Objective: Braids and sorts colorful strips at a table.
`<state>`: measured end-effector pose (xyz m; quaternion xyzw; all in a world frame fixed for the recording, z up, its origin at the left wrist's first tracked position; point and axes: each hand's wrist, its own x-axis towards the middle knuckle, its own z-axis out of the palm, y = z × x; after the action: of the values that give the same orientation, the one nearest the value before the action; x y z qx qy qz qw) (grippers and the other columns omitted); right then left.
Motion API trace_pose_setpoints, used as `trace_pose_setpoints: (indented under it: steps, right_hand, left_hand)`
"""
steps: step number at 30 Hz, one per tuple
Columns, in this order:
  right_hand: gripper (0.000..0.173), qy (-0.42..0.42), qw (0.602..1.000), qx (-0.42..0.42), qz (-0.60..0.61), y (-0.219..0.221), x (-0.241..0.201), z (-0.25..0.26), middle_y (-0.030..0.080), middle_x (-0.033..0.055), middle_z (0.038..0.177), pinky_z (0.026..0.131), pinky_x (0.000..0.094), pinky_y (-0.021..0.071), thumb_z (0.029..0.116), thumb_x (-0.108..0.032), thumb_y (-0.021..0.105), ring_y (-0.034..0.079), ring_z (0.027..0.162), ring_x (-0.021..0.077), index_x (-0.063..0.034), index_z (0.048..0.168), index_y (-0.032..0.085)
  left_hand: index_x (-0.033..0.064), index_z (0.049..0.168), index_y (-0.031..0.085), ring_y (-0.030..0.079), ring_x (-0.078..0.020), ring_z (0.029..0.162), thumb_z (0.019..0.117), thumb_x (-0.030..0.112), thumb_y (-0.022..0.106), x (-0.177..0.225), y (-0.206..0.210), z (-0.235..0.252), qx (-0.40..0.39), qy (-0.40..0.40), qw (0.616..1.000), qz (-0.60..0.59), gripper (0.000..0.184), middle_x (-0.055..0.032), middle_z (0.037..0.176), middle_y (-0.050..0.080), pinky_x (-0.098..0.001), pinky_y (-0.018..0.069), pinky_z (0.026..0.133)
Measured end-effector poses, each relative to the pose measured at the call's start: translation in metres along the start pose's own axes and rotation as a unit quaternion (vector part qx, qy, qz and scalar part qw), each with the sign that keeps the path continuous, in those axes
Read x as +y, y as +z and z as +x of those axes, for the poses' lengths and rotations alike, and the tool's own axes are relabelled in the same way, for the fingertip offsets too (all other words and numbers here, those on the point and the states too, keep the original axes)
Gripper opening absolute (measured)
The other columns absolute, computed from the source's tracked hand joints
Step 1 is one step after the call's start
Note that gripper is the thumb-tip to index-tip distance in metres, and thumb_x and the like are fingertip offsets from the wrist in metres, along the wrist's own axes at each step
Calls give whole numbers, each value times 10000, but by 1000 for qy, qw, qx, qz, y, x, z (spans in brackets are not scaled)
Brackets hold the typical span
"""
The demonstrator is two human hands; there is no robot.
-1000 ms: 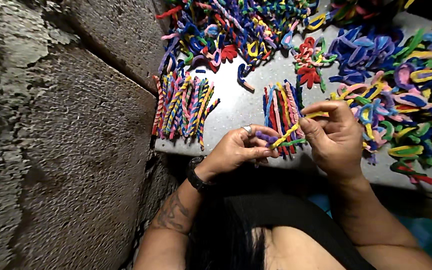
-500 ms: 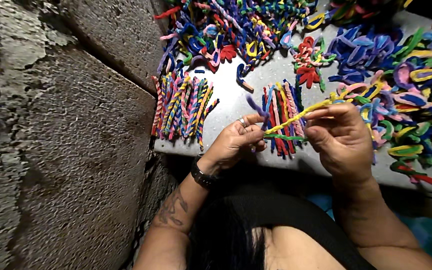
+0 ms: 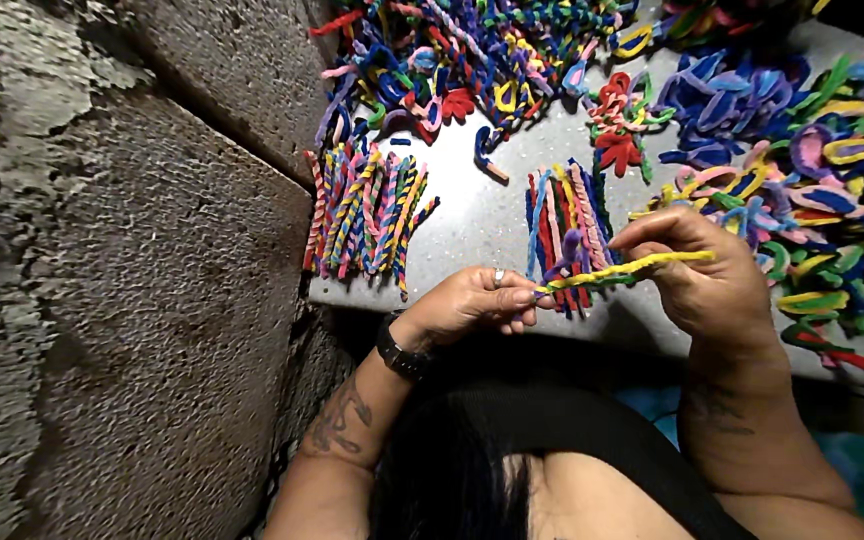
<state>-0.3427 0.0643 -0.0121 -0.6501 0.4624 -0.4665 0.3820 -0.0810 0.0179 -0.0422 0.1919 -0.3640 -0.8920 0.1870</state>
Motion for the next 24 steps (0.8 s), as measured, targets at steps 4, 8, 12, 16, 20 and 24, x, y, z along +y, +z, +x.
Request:
trace_pose_setpoints:
  steps: [4,8,12,16,20,24]
  right_hand:
    - [182,19,998,-46,43,-9,6,-3,673,-167,1002,745,128,547,1027,-393,606,630,843,-56,-251,1115,681]
    - [201,37,996,-67,38,-14,3,-8,691,-132,1057,811,173,580,981,-382,672,663,928,-4,-227,1102,717]
    - [210,0,994,-70,-83,-14,-1,-9,658,-95,1002,815,138,537,981,-300,646,618,934,-25,-131,1058,744]
    - [256,-39,977,-41,-204,-10,-6,-10,670,-23,926,815,119,505,1008,-259,602,607,881,-39,-45,994,743]
    - [298,-72,970,-29,-231,-4,-12,-13,685,14,854,805,166,508,1021,-274,581,620,830,6,-34,923,728]
    - [286,-103,979,-12,-175,-1,-15,-12,666,-32,832,803,158,501,1045,-281,572,606,833,-20,-60,915,699]
  left_hand:
    - [95,1020,751,684,-31,758,1015,87,558,1,0,-2,-8,10,999,-40,193,-8,909,754,-180,563,709]
    - [99,1016,734,689,-52,767,1001,80,570,3,2,-3,1,5,998,-66,166,-22,915,745,-192,569,716]
    - [112,997,712,667,-30,715,1015,106,550,5,2,-1,29,10,998,-49,163,-11,884,736,-165,543,634]
    - [105,991,685,651,-9,690,1031,68,516,4,8,0,115,52,992,12,177,23,822,723,-158,535,633]
    - [102,1025,667,646,-13,706,1004,30,579,-1,13,-1,208,112,963,132,116,39,827,695,-177,556,674]
    - [53,1018,667,630,-26,686,944,-17,657,-6,16,3,239,172,935,200,102,10,827,680,-184,554,655]
